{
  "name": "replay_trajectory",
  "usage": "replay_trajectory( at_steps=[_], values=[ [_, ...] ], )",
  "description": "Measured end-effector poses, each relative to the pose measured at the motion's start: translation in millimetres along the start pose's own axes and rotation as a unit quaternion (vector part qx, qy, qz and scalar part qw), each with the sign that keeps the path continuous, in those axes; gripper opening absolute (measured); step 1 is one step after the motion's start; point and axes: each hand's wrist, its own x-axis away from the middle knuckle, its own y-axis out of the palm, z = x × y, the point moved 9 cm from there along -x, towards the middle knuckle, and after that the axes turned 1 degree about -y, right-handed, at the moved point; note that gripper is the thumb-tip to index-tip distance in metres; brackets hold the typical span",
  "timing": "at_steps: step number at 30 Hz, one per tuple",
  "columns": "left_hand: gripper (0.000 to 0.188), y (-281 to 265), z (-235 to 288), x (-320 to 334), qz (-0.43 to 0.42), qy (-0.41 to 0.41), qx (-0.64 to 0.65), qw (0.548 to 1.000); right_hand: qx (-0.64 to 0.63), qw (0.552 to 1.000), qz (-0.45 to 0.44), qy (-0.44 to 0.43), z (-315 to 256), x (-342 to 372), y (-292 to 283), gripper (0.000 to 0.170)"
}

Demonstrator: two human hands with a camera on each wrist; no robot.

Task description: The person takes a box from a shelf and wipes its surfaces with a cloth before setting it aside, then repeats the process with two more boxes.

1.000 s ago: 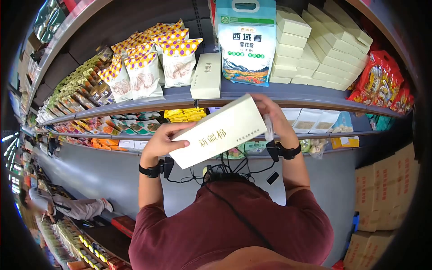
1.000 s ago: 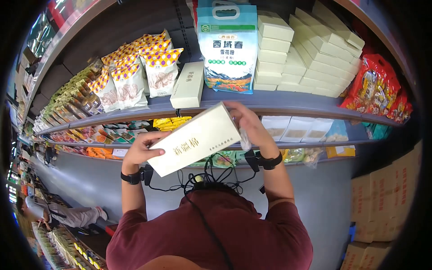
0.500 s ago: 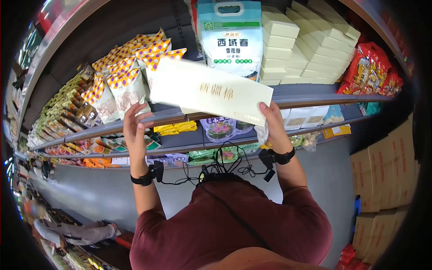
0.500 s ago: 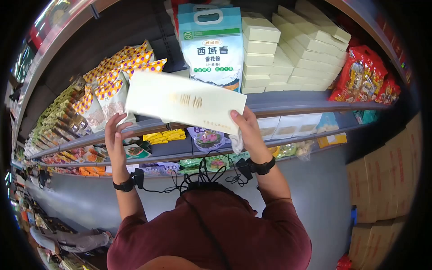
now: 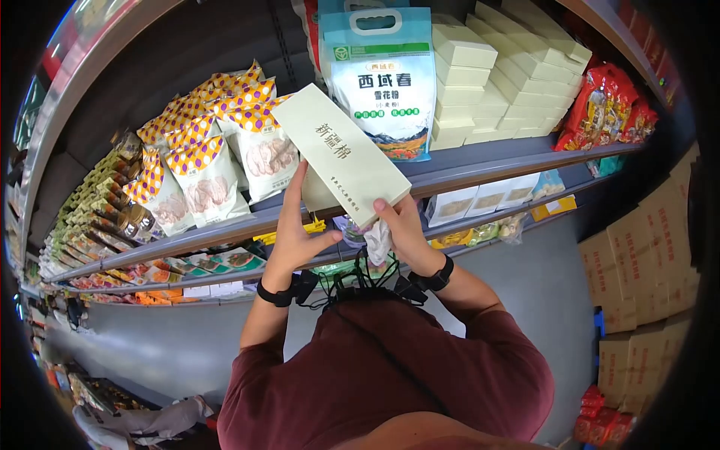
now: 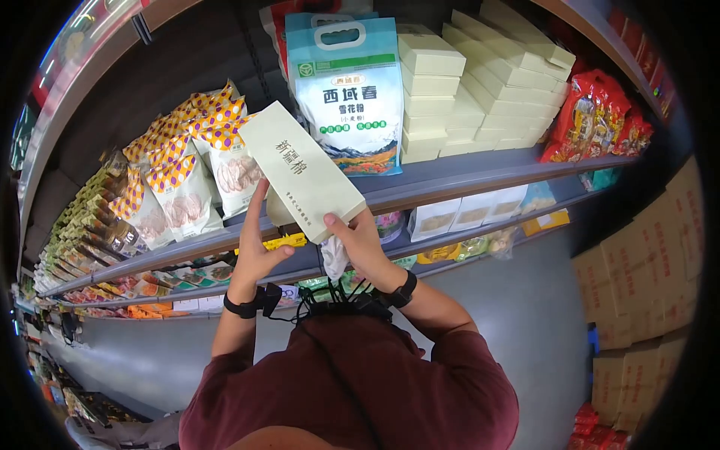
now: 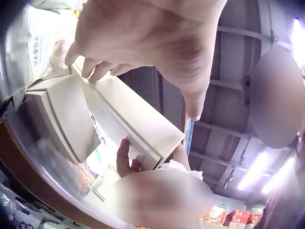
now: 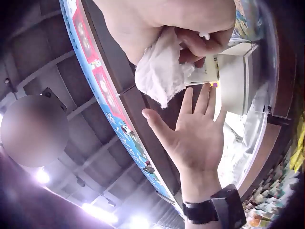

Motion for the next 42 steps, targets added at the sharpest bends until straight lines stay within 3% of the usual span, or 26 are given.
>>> replay_trajectory(
  at_steps=[4,7,12,15,17,18,20,21,22,24,26,28,32,35,38,40,42],
  values=[
    [0.131,2.3,2.3,-8.3,-0.037,0.004,0.027,0.999,0.047,0.998,-0.012,-0.028,0.8,0.2,1.3,0.059],
    [0.137,1.8,-5.6,-13.2,-0.052,0.002,0.038,0.998,0.111,0.992,-0.031,-0.043,5.0,3.1,14.7,0.048],
    [0.142,-7.1,-22.8,-16.8,-0.067,0.009,0.033,0.997,0.182,0.981,-0.069,-0.021,8.2,-9.1,35.5,0.044],
    [0.142,-10.6,-29.9,-17.7,-0.072,-0.006,0.047,0.996,0.146,0.979,-0.130,0.055,23.1,-12.2,47.0,0.042],
    [0.141,-12.9,-34.3,-15.0,-0.069,-0.020,0.072,0.995,0.189,0.948,-0.224,0.123,35.9,-11.7,56.5,0.043],
    [0.140,-15.4,-31.8,-16.2,-0.064,-0.015,0.091,0.994,0.189,0.947,-0.224,0.128,35.6,-11.9,57.0,0.043],
    [0.139,-20.0,-33.3,-16.2,-0.054,-0.012,0.111,0.992,0.399,0.898,-0.154,-0.099,-5.8,-17.3,59.1,0.061],
    [0.138,-19.9,-32.2,-16.1,-0.061,0.005,0.092,0.994,0.434,0.891,-0.107,-0.077,-12.6,-17.1,50.4,0.085],
    [0.137,-20.3,-31.4,-15.4,-0.067,0.023,0.072,0.995,0.438,0.889,-0.111,-0.076,-12.0,-15.3,52.7,0.085],
    [0.134,-21.1,-42.0,-12.1,-0.068,0.017,0.043,0.997,0.450,0.881,-0.035,-0.144,-26.7,-8.7,50.0,0.109],
    [0.130,-21.5,-42.8,-13.1,-0.060,0.031,0.058,0.996,0.478,0.871,-0.047,-0.107,-23.0,-11.7,54.2,0.108],
    [0.127,-22.5,-43.6,-12.3,-0.055,0.033,0.036,0.997,0.519,0.824,-0.091,-0.209,-28.6,-13.3,68.4,0.102],
    [0.118,-20.6,-54.6,-15.1,-0.056,0.025,-0.002,0.998,0.545,0.816,-0.068,-0.179,-28.3,-22.5,69.7,0.096],
    [0.116,-19.3,-59.7,-16.8,-0.058,0.013,0.025,0.998,0.541,0.835,-0.046,-0.090,-29.5,-34.4,68.5,0.082],
    [0.117,-17.0,-69.3,-19.5,-0.049,0.012,0.033,0.998,0.550,0.829,-0.040,-0.090,-29.5,-42.8,64.7,0.079],
    [0.117,-15.7,-70.9,-21.0,-0.041,0.016,0.043,0.998,0.550,0.823,-0.029,-0.137,-31.1,-46.0,64.5,0.081],
    [0.117,-14.6,-72.7,-20.6,-0.031,0.016,0.040,0.999,0.594,0.793,-0.005,-0.133,-32.7,-46.6,61.4,0.076]
  ],
)
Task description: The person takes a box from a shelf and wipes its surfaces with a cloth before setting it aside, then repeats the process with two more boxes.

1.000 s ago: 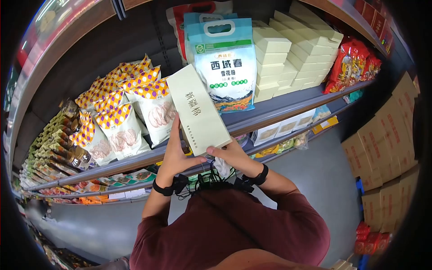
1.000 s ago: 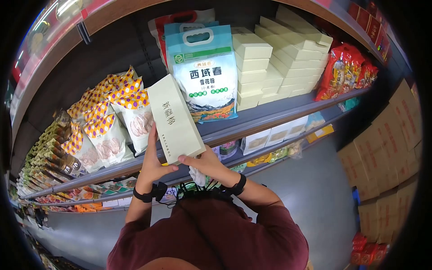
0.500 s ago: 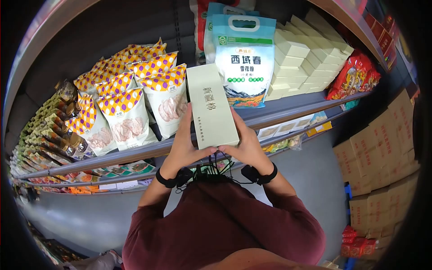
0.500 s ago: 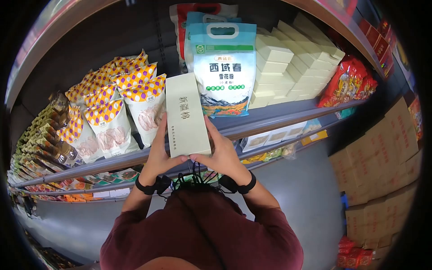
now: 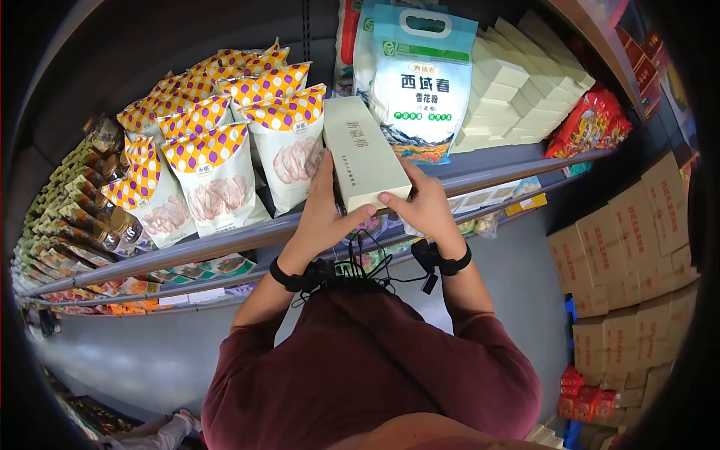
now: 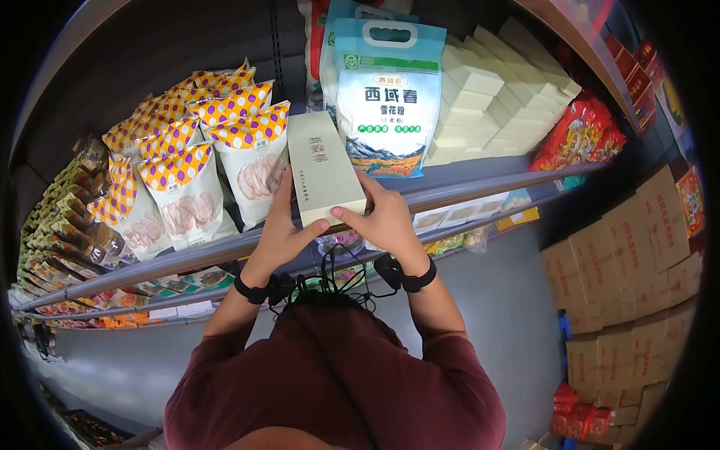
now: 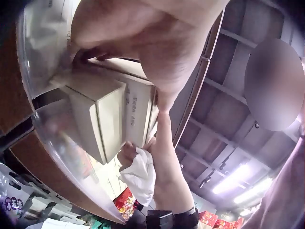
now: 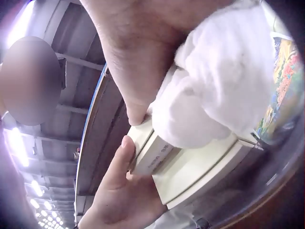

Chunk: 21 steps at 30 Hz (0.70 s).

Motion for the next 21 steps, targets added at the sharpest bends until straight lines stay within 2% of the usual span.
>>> replay_trajectory(
  at_steps=[4,6,8,10,12,14,15,16,19,21],
  values=[
    [0.117,3.8,-6.0,2.6,0.012,0.008,0.001,1.000,0.000,1.000,-0.007,0.028,7.2,3.0,4.4,0.065],
    [0.115,5.6,-14.6,3.7,0.019,-0.051,0.006,0.998,-0.012,0.999,-0.008,0.042,7.3,2.4,5.7,0.064],
    [0.113,6.4,-11.0,1.2,0.036,-0.052,0.001,0.998,-0.023,0.998,-0.008,0.054,13.1,-0.4,9.0,0.062],
    [0.110,7.9,-4.2,-1.1,0.048,-0.047,-0.001,0.998,-0.030,0.999,0.038,-0.005,17.1,-1.9,6.4,0.069],
    [0.106,7.3,-2.1,-4.6,0.063,-0.059,-0.030,0.996,-0.022,0.998,0.059,-0.014,23.6,1.4,0.0,0.069],
    [0.103,9.5,-7.8,-2.3,0.088,-0.055,0.002,0.995,0.013,1.000,0.004,-0.019,24.6,6.2,-0.9,0.069],
    [0.100,8.7,-8.3,-2.8,0.086,-0.059,-0.026,0.994,-0.022,0.999,0.010,-0.023,33.2,9.8,-4.9,0.058],
    [0.100,9.3,-6.1,-3.0,0.087,-0.056,-0.026,0.994,-0.021,0.999,0.012,-0.026,43.2,14.0,-11.7,0.058],
    [0.091,6.4,-4.0,-2.7,0.130,-0.098,-0.011,0.987,-0.077,0.992,0.096,-0.010,73.5,20.2,-61.1,0.033],
    [0.090,8.1,-2.5,-2.1,0.117,-0.085,-0.051,0.988,-0.015,0.984,0.178,-0.029,98.8,17.3,-110.1,0.030]
  ],
)
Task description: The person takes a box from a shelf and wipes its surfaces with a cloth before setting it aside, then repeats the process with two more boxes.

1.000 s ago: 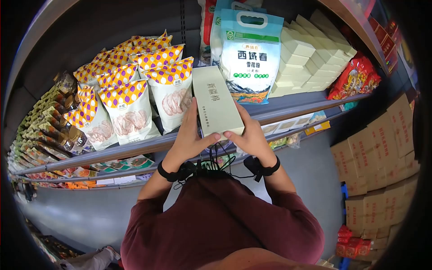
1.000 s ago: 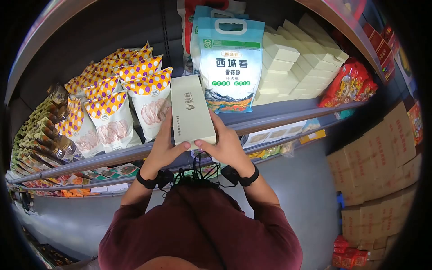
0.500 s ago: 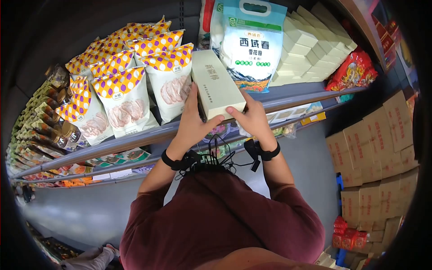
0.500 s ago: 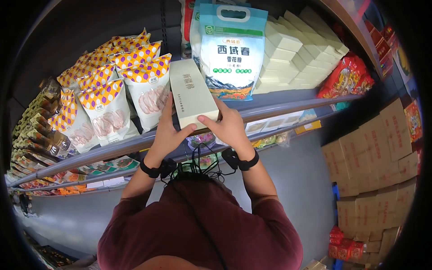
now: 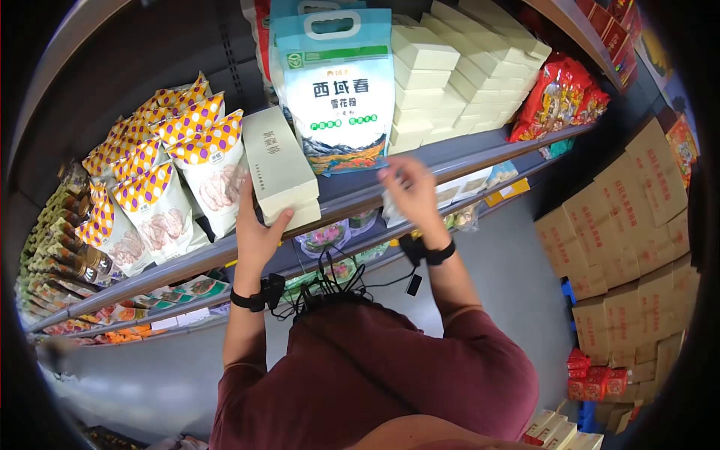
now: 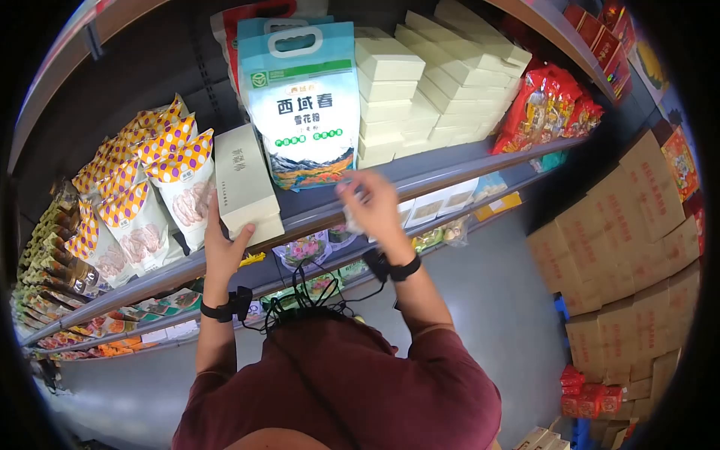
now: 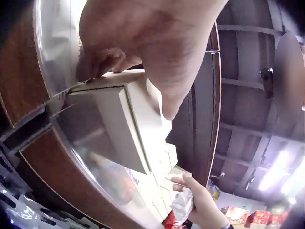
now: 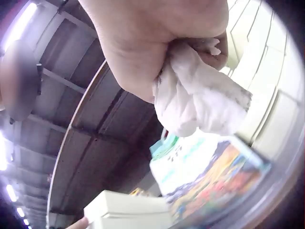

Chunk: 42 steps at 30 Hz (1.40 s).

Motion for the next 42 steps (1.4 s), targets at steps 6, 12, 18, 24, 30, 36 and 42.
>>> replay_trajectory(
  at_steps=[6,12,18,24,30,36,42],
  values=[
    [0.085,12.7,10.7,8.0,0.003,0.002,-0.047,0.999,0.147,0.975,0.150,-0.068,60.4,-64.3,-109.0,0.032],
    [0.077,6.6,8.3,10.9,0.036,-0.001,-0.015,0.999,0.271,0.958,0.031,-0.085,94.1,-100.3,-97.4,0.061],
    [0.068,9.3,9.2,18.2,0.046,-0.015,0.023,0.999,0.280,0.955,-0.039,-0.086,103.9,-104.7,-97.4,0.070],
    [0.069,9.4,14.6,22.4,0.067,-0.006,0.007,0.998,0.268,0.957,-0.003,-0.107,107.9,-95.0,-104.0,0.058],
    [0.080,16.6,22.5,30.2,0.081,-0.019,-0.005,0.997,0.276,0.952,0.010,-0.128,83.1,-62.3,-128.2,0.050],
    [0.082,19.1,15.5,50.9,0.110,0.011,-0.001,0.994,0.237,0.963,0.015,-0.132,87.6,-34.9,-145.0,0.057],
    [0.079,13.5,18.8,78.1,0.167,0.016,-0.015,0.986,0.217,0.971,0.096,-0.040,87.7,-38.5,-163.3,0.087]
  ],
)
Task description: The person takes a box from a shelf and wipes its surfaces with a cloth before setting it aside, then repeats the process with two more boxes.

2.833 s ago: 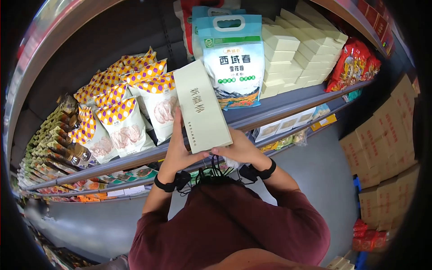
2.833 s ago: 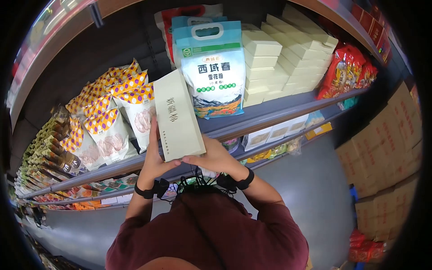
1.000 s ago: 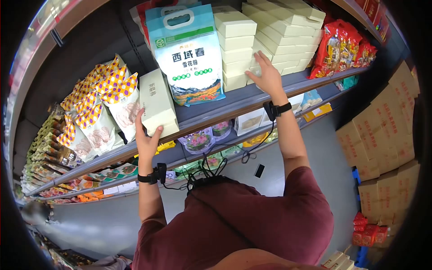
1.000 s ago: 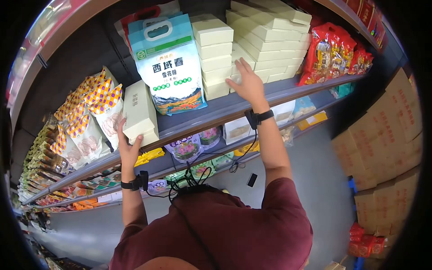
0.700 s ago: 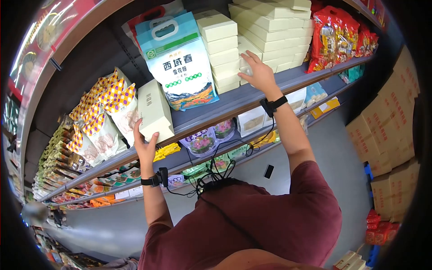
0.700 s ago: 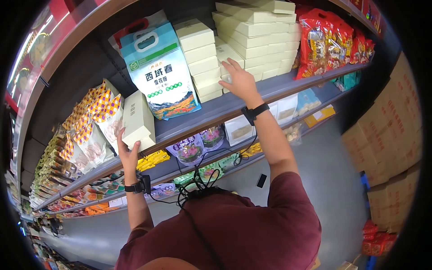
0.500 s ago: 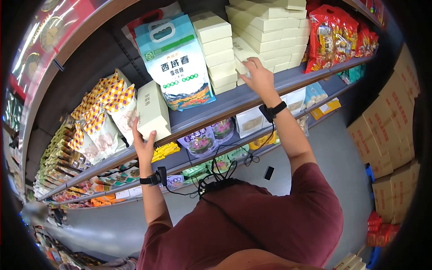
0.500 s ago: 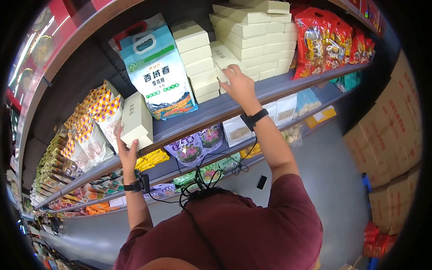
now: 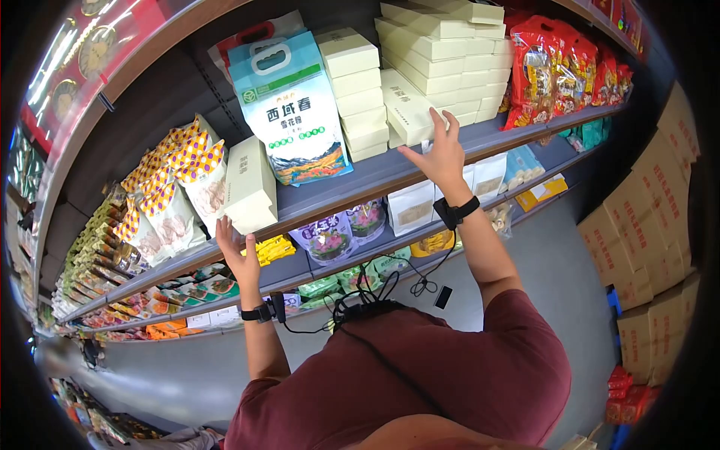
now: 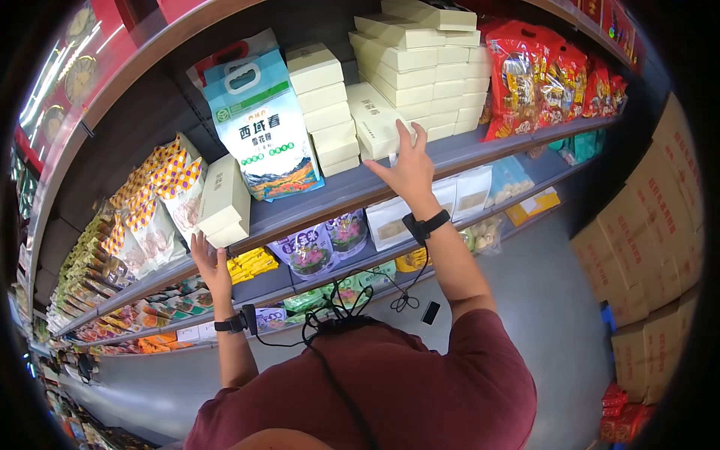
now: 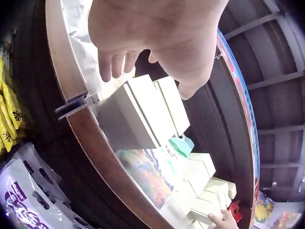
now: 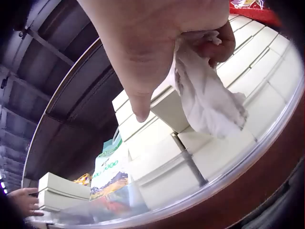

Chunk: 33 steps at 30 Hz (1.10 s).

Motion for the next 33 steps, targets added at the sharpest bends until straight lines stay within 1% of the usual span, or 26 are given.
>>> replay_trajectory(
  at_steps=[1,3,4,5,7,8,11,13,14,15,16,17,19,20,21,23,24,25,27,28,29,31,32,33],
  values=[
    [0.078,-1.0,1.0,3.8,0.003,-0.005,0.010,1.000,0.012,0.999,-0.008,0.042,4.8,-0.4,1.5,0.094],
    [0.076,-4.1,4.3,10.5,0.009,-0.008,0.018,1.000,0.021,0.998,-0.008,0.052,9.6,-1.0,7.0,0.097],
    [0.075,-6.7,6.2,13.8,0.014,-0.008,0.001,1.000,0.032,0.998,-0.010,0.059,11.5,-2.6,10.5,0.099],
    [0.074,-9.8,7.8,16.8,0.018,-0.010,-0.017,1.000,0.029,0.998,-0.011,0.057,11.1,-3.3,12.2,0.099],
    [0.073,-14.4,10.3,21.1,0.023,-0.009,-0.019,1.000,0.014,0.995,-0.051,0.084,15.8,-2.4,20.5,0.099],
    [0.072,-16.4,11.7,24.6,0.025,-0.008,-0.019,0.999,0.013,0.995,-0.054,0.083,15.8,-1.5,20.2,0.099],
    [0.071,-18.8,15.5,35.5,0.030,-0.022,-0.020,0.999,0.016,0.996,-0.039,0.079,17.6,2.3,13.0,0.095],
    [0.069,-21.7,15.4,43.3,0.034,-0.017,-0.033,0.999,-0.010,0.998,0.023,0.059,17.0,14.6,-4.5,0.090],
    [0.068,-21.6,11.6,48.2,0.028,-0.025,-0.043,0.998,-0.011,0.998,0.024,0.058,19.6,22.0,-8.6,0.090],
    [0.067,-20.4,7.8,53.2,0.022,-0.034,-0.053,0.998,-0.023,0.998,0.046,0.035,19.4,30.1,-17.1,0.089],
    [0.063,-19.3,4.8,57.3,0.024,-0.040,-0.041,0.998,-0.036,0.997,0.068,0.013,18.9,37.6,-25.4,0.088],
    [0.063,-18.7,2.9,61.3,0.025,-0.040,-0.040,0.998,-0.036,0.997,0.069,0.012,21.8,44.0,-29.9,0.088],
    [0.062,-10.1,-1.7,66.6,-0.002,-0.062,-0.053,0.997,-0.037,0.995,0.095,-0.005,23.5,56.9,-43.1,0.087],
    [0.055,-6.6,-1.1,68.0,0.004,-0.060,-0.043,0.997,-0.043,0.993,0.111,-0.012,22.7,62.5,-50.2,0.088],
    [0.055,-3.4,-3.0,69.3,0.001,-0.060,-0.041,0.997,-0.040,0.993,0.112,-0.011,24.1,67.9,-54.8,0.088],
    [0.047,8.8,-11.4,73.5,-0.044,-0.077,-0.057,0.994,-0.059,0.992,0.112,0.000,30.3,79.4,-64.4,0.087],
    [0.036,16.2,2.1,71.7,-0.037,-0.072,-0.060,0.995,-0.063,0.990,0.122,-0.012,31.4,85.4,-72.2,0.086],
    [0.036,20.8,2.6,71.2,-0.037,-0.073,-0.059,0.995,-0.062,0.990,0.122,-0.012,34.5,91.8,-77.0,0.086],
    [0.031,35.2,10.7,71.8,-0.069,-0.026,-0.074,0.995,-0.073,0.987,0.141,-0.018,42.2,106.3,-91.9,0.088],
    [0.027,41.9,15.9,70.8,-0.073,-0.021,-0.065,0.995,-0.079,0.986,0.147,-0.023,50.7,113.3,-96.1,0.091],
    [0.027,45.1,17.4,70.4,-0.074,-0.022,-0.062,0.995,-0.076,0.986,0.147,-0.024,56.3,120.1,-101.0,0.091],
    [0.026,60.2,19.1,71.1,-0.117,-0.018,-0.061,0.991,-0.164,0.969,0.183,-0.007,65.3,128.7,-118.6,0.092],
    [0.026,64.7,18.4,71.1,-0.116,-0.018,-0.057,0.991,-0.176,0.967,0.182,0.002,65.6,131.2,-124.7,0.102],
    [0.027,75.4,17.5,73.2,-0.150,-0.029,-0.030,0.988,-0.174,0.968,0.181,0.000,63.1,133.6,-130.4,0.102]
  ],
)
